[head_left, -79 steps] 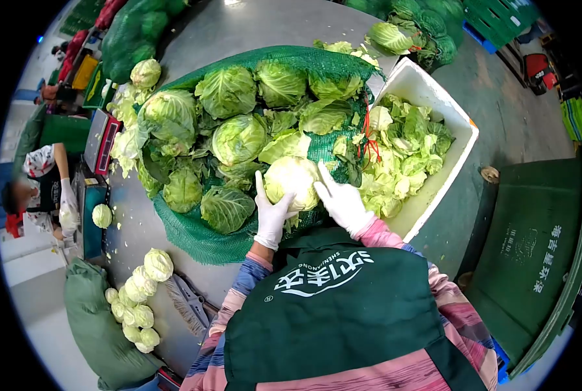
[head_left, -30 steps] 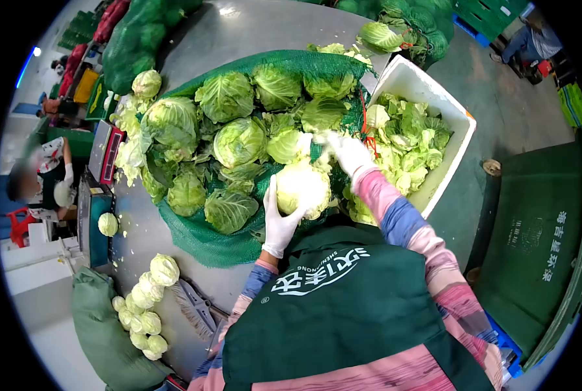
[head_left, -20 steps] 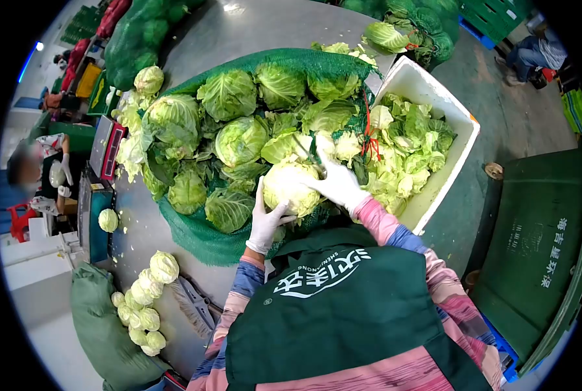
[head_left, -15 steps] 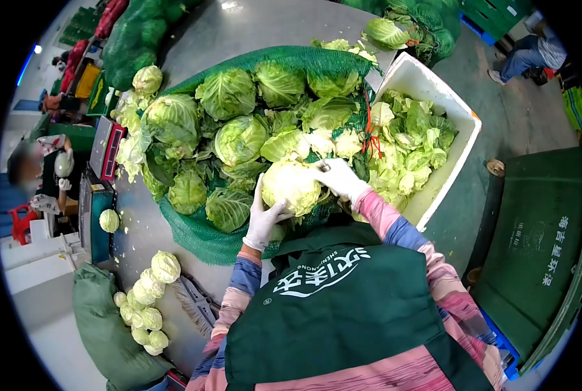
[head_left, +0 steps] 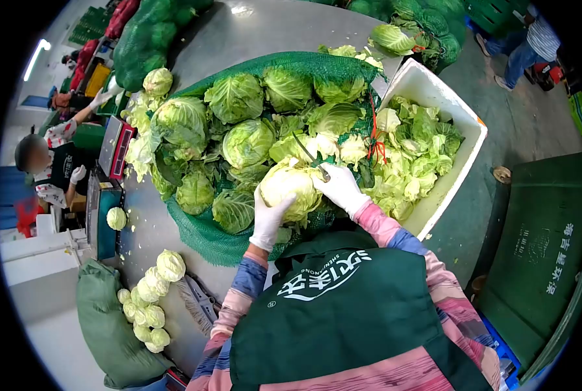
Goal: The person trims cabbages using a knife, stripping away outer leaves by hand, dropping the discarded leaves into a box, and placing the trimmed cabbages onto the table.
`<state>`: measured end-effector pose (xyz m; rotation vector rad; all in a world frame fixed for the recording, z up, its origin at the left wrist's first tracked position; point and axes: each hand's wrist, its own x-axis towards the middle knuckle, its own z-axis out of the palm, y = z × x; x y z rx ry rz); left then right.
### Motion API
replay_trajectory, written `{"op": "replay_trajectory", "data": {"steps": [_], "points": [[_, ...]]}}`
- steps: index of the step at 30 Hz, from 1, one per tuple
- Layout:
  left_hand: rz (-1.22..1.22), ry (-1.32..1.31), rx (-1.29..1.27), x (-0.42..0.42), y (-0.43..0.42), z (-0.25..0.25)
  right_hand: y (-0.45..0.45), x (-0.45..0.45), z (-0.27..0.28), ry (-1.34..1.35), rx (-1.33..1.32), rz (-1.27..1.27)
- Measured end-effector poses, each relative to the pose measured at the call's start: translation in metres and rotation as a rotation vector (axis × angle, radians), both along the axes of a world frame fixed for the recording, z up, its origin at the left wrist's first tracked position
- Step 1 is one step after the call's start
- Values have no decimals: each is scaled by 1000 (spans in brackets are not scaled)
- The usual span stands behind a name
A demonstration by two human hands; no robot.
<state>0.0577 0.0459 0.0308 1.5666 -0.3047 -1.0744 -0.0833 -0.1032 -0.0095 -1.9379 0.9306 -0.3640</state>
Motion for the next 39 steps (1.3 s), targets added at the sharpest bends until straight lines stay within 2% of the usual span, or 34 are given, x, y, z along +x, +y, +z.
{"op": "replay_trajectory", "data": {"steps": [1,3,4,5,7,8,9,11,12,13,15,20,23,26,28,32,34,35,36,39], "points": [[-21,-120,-40,-2,-7,-4,0,-3,-1,-59,-73,-2],[-37,-150,-61,-6,-13,-16,-7,-14,-15,-139,112,-110],[-78,-313,-64,-7,-15,-27,-11,-19,-16,-73,34,-207],[-119,-477,-77,-8,-18,-37,-23,-32,-14,111,387,-176],[-126,-523,-40,-12,-24,-35,-29,-45,-39,264,91,-244],[-162,-582,-11,-9,-25,-33,-30,-51,-40,265,37,-231],[-202,-642,20,-7,-27,-30,-28,-49,-19,265,37,-235],[-228,-667,73,-3,-31,-26,-17,-43,18,109,-54,-117],[-247,-695,122,-3,-34,-23,-15,-41,27,115,-162,28],[-251,-694,119,-5,-37,-21,-13,-35,36,239,-219,152],[-282,-751,170,-7,-39,-17,-13,-27,31,238,-411,267],[-284,-738,197,-7,-40,-14,-23,-17,29,257,-433,353],[-278,-740,211,-7,-41,-15,-27,-10,29,311,-333,362],[-271,-727,183,-6,-38,-18,-31,-9,27,234,-240,324],[-286,-796,137,-7,-36,-20,-39,-10,14,148,33,140],[-328,-822,89,-4,-29,-22,-56,-16,-30,241,-21,114],[-232,-495,-40,3,-22,-31,-49,-22,-28,244,-22,58],[-231,-498,-43,5,-20,-37,-46,-23,-27,246,-22,6],[-222,-433,-71,4,-18,-33,-45,-20,8,352,94,52],[-206,-355,-88,0,-12,-33,-26,-7,27,398,-98,-14]]}}
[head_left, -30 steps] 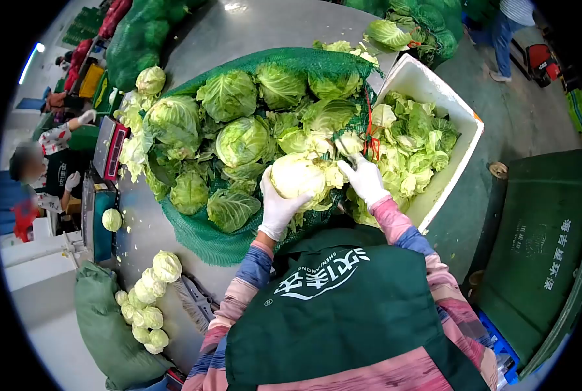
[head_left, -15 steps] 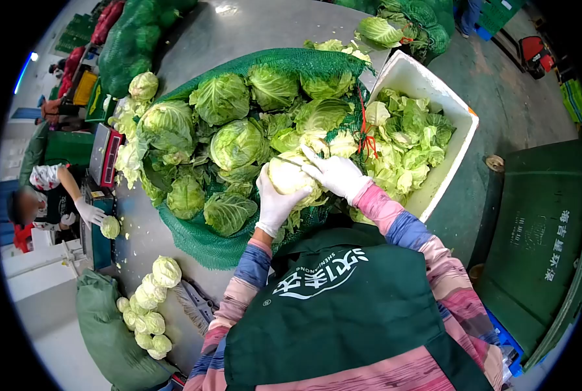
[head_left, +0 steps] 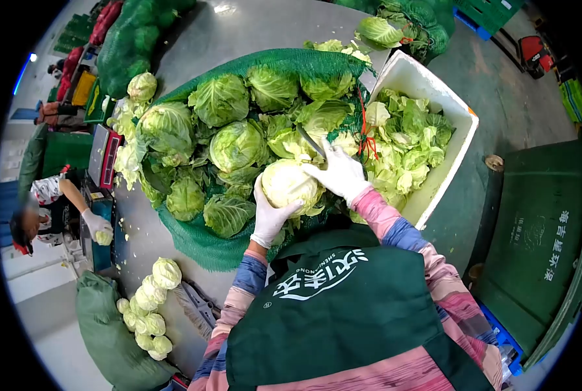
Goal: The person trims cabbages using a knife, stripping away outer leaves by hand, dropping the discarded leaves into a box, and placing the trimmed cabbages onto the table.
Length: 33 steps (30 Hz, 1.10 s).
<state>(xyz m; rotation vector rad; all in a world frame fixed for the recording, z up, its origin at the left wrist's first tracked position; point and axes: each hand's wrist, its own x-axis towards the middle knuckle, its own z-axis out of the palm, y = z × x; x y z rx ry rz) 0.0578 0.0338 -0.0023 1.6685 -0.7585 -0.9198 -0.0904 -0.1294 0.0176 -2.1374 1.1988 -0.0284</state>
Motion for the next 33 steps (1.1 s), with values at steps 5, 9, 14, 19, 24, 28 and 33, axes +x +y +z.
{"op": "replay_trajectory", "data": {"steps": [5,9,14,19,24,28,33], "points": [[-20,-27,-15,-1,4,0,4,31,18,-40,264,-5],[-30,33,-36,5,3,2,-8,39,-17,-176,111,-2],[-53,146,-62,4,2,16,-21,43,-24,-101,187,39],[-2,201,-128,-5,35,6,-2,29,-85,-155,-78,56],[195,432,113,-6,37,26,12,26,-46,-389,343,-184],[424,541,318,-14,6,50,25,29,-7,-135,188,15],[447,340,182,-8,-4,7,20,36,-22,-114,177,-56]]}}
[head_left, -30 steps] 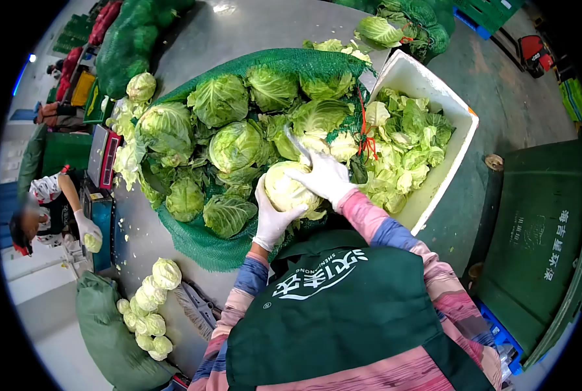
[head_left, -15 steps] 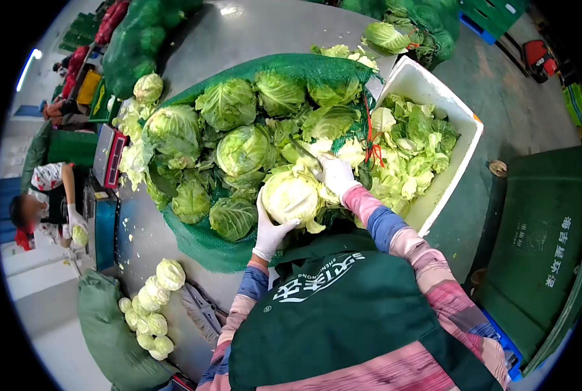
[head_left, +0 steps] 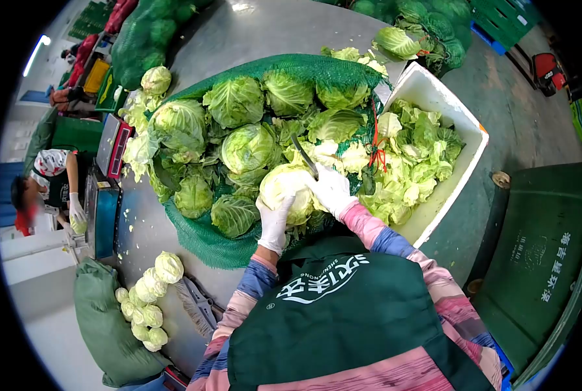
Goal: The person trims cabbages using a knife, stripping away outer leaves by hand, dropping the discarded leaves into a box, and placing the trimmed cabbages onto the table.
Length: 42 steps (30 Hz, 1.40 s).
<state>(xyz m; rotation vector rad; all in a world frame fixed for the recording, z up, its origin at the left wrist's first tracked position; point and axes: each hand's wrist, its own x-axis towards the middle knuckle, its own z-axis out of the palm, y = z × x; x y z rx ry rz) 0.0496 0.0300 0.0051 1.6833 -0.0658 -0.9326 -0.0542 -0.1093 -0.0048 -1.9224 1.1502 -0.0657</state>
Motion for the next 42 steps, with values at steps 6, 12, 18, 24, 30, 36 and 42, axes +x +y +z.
{"op": "replay_trajectory", "data": {"steps": [6,12,18,24,30,36,42], "points": [[-49,-42,-132,1,20,-15,-2,-4,-51,-21,-3,-107],[71,578,-389,35,56,-27,-2,-35,-42,12,-177,-58],[-142,316,-388,34,28,43,-81,-139,-32,186,-369,-457],[-701,-983,-39,27,-39,30,-51,-99,30,-155,-103,-218],[-784,-1107,128,7,-61,34,-9,-54,40,-90,-412,222],[-726,-986,159,-5,-67,35,-10,-35,36,30,-544,275],[-778,-1146,114,-10,-53,26,-76,-46,32,-56,-140,28]]}}
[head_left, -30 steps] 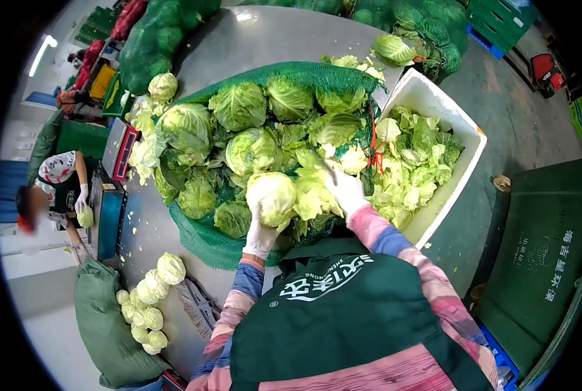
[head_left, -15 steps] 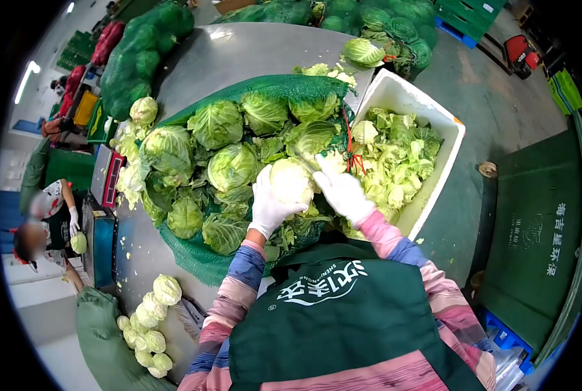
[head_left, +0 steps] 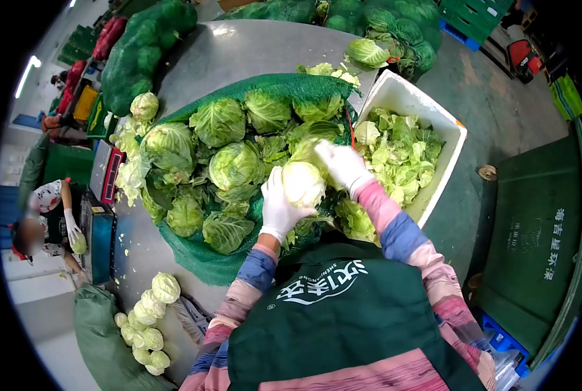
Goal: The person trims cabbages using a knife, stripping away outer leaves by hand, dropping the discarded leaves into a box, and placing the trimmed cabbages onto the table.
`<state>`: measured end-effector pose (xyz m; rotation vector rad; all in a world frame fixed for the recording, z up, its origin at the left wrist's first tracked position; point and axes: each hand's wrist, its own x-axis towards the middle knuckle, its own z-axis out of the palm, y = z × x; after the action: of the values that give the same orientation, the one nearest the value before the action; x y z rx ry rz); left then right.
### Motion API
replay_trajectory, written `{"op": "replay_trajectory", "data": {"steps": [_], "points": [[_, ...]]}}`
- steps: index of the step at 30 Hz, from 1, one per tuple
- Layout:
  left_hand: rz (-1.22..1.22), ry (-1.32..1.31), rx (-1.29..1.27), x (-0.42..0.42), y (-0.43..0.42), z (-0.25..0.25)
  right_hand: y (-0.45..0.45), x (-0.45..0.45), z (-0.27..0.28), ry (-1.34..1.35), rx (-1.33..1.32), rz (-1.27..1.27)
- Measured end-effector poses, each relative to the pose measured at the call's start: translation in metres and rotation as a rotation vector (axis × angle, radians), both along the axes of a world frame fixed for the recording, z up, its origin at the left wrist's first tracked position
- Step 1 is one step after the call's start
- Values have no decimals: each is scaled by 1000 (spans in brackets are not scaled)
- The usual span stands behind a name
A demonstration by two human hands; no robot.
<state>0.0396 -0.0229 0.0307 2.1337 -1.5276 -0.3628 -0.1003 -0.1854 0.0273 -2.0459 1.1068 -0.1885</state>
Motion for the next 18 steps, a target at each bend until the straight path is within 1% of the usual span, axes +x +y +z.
{"op": "replay_trajectory", "data": {"steps": [1,2,3,5,6,7,8,9,10,11,12,13,15,16,17,18], "points": [[-41,-9,-25,2,5,-1,-12,-11,-22,-136,-46,-110],[-50,49,-31,7,12,-5,-18,-25,-28,-90,-17,-127],[-55,43,-31,13,19,-5,-25,-39,-32,-46,12,-143],[80,187,-2,25,33,-5,-26,-67,-53,78,-21,-292],[128,289,-22,29,38,-6,-25,-69,-48,178,-95,-267],[138,292,-18,34,40,-8,-21,-70,-45,280,-164,-241],[106,337,1,40,38,-10,-16,-66,-43,377,-147,-221],[72,382,18,43,33,-12,-5,-54,-17,187,-72,-216],[65,328,75,38,26,2,11,-39,36,-88,282,-248],[64,328,77,36,21,4,20,-27,7,-184,26,-146],[40,274,105,35,16,6,32,-13,3,-154,-123,-83],[14,219,132,34,13,6,39,-4,10,-47,-77,-31],[-1,215,128,30,16,5,52,11,-28,-91,-179,-41],[127,131,107,24,23,3,51,11,-32,-91,-178,-39],[255,44,85,19,31,0,49,12,-35,-244,114,-74],[387,207,65,18,39,-21,47,14,-36,-395,409,-107]]}}
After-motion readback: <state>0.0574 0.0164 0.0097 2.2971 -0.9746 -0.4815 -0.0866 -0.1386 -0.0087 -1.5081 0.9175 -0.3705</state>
